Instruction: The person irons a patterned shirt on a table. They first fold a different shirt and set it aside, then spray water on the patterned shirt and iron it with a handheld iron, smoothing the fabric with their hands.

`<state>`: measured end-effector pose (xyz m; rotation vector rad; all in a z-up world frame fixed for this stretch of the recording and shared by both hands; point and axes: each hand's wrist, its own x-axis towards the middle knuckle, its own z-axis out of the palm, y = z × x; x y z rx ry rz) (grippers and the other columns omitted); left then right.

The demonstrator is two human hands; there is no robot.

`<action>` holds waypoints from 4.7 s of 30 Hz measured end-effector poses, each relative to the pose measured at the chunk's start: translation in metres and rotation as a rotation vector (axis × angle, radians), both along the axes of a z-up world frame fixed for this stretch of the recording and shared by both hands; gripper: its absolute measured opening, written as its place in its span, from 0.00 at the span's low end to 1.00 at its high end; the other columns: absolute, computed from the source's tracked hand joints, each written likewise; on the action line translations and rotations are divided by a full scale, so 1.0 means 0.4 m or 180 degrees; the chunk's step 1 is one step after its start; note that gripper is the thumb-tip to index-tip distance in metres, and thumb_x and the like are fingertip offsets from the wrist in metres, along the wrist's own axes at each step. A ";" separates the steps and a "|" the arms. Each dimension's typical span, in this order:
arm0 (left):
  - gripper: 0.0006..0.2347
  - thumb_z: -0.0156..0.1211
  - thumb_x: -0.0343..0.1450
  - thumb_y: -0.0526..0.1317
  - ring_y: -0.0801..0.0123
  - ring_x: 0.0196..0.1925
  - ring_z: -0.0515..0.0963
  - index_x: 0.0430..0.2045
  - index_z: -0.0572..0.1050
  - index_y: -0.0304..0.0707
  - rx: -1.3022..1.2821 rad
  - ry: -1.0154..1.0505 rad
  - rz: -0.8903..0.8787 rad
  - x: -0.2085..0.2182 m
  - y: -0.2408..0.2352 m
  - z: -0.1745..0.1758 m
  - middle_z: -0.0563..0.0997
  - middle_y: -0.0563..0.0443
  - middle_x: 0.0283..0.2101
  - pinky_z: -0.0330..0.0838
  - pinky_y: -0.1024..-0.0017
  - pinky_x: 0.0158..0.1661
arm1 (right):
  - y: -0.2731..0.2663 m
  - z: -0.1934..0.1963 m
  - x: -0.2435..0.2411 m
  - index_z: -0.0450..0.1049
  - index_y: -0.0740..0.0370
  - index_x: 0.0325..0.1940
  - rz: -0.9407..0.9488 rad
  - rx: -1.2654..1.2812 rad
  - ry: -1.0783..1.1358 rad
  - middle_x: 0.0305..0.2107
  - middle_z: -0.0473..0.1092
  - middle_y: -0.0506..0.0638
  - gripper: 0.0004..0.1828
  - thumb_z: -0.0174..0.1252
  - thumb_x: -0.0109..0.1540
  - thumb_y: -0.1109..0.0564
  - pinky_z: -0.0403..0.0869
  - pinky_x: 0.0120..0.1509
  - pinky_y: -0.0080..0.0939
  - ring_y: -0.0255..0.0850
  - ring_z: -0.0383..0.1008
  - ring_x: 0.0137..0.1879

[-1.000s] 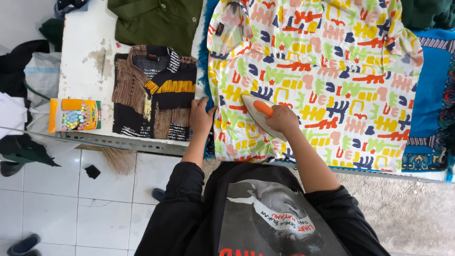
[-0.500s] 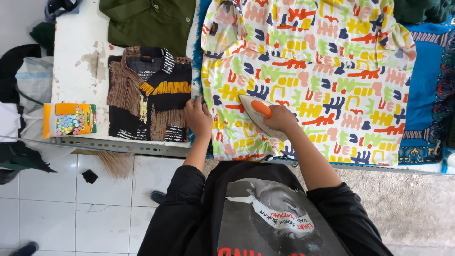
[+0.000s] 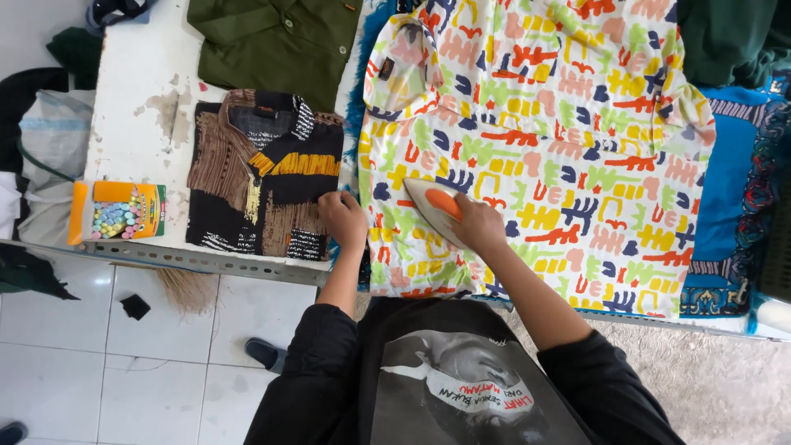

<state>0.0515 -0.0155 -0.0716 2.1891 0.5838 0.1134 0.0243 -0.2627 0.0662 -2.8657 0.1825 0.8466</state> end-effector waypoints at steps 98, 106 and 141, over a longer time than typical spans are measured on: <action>0.15 0.73 0.65 0.47 0.59 0.33 0.79 0.36 0.74 0.42 -0.0525 0.0273 -0.0087 -0.176 0.002 0.126 0.75 0.51 0.33 0.74 0.64 0.36 | -0.235 -0.011 -0.180 0.75 0.51 0.63 -0.0620 0.0140 0.0566 0.45 0.78 0.61 0.32 0.60 0.54 0.45 0.75 0.63 0.59 0.61 0.77 0.57; 0.18 0.69 0.66 0.53 0.51 0.41 0.79 0.37 0.76 0.41 -0.0237 0.0757 -0.0289 -0.229 0.004 0.102 0.72 0.50 0.35 0.74 0.58 0.43 | -0.017 -0.038 -0.023 0.75 0.48 0.61 0.0016 0.0568 0.0415 0.44 0.78 0.59 0.30 0.58 0.53 0.46 0.76 0.61 0.59 0.60 0.77 0.56; 0.20 0.40 0.78 0.36 0.45 0.56 0.75 0.66 0.65 0.33 0.0817 0.0180 -0.2181 -0.171 0.067 0.301 0.64 0.36 0.70 0.76 0.57 0.52 | 0.053 -0.043 -0.083 0.75 0.57 0.59 0.0071 0.0544 0.0359 0.41 0.77 0.64 0.30 0.56 0.52 0.51 0.77 0.60 0.58 0.62 0.79 0.54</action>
